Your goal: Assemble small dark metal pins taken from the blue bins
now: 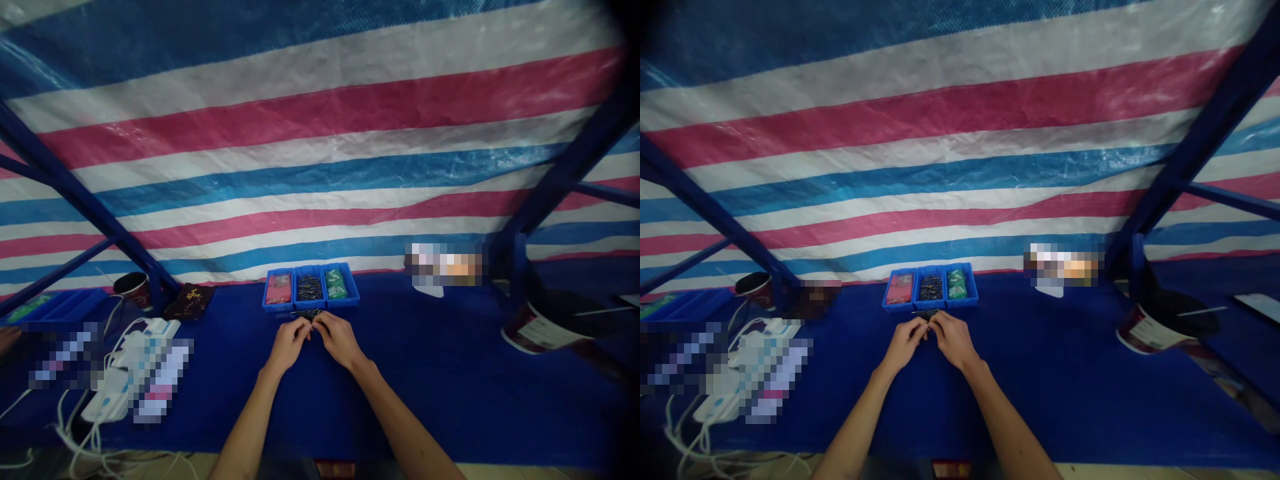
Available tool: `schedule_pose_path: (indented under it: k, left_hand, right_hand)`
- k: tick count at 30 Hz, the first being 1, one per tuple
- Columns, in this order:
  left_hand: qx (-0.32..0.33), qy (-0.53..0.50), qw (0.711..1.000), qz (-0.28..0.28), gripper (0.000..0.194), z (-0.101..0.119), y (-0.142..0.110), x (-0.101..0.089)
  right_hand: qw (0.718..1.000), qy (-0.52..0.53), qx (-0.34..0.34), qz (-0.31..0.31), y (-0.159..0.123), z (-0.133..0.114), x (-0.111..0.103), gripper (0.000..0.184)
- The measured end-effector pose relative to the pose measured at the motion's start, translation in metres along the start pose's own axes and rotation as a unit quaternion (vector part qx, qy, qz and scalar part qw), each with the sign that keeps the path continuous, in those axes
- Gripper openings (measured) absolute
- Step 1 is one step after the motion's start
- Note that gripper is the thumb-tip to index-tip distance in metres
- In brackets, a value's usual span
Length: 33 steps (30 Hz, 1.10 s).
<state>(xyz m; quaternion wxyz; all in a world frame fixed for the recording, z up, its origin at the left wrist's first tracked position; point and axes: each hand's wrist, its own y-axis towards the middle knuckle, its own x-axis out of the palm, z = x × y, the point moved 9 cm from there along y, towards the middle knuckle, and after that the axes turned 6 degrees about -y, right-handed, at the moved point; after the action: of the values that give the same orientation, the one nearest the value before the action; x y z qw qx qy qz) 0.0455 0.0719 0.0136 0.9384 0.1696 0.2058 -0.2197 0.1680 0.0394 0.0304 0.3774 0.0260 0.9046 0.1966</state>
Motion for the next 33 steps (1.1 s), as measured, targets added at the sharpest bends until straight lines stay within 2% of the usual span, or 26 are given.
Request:
schedule_pose_path:
  k: [6, 9, 14, 16, 23, 33]
  left_hand:
    - [0.001, 0.01, 1.0, -0.004, 0.039, 0.001, -0.002, 0.001]
    - [0.0, 0.005, 1.0, -0.003, 0.038, 0.001, -0.002, 0.001]
    - [-0.003, -0.009, 1.0, 0.015, 0.04, 0.003, -0.001, -0.003]
    - [-0.004, -0.011, 1.0, 0.017, 0.04, 0.003, -0.001, -0.003]
    - [-0.001, -0.013, 1.0, 0.015, 0.035, 0.002, 0.0, -0.003]
    - [0.02, 0.03, 0.999, 0.003, 0.038, 0.01, -0.003, 0.0]
  right_hand:
    - [0.997, -0.075, 0.012, -0.012, 0.0, 0.006, 0.01, 0.036]
    - [0.997, -0.072, 0.022, -0.016, 0.0, 0.009, 0.01, 0.041]
    - [1.0, 0.002, -0.002, -0.018, -0.001, 0.001, 0.006, 0.021]
    - [1.0, 0.017, -0.005, -0.023, -0.001, 0.0, 0.006, 0.019]
    - [1.0, -0.002, 0.0, -0.014, -0.001, 0.002, 0.006, 0.024]
    - [0.996, -0.087, 0.022, -0.021, 0.001, 0.009, 0.01, 0.035]
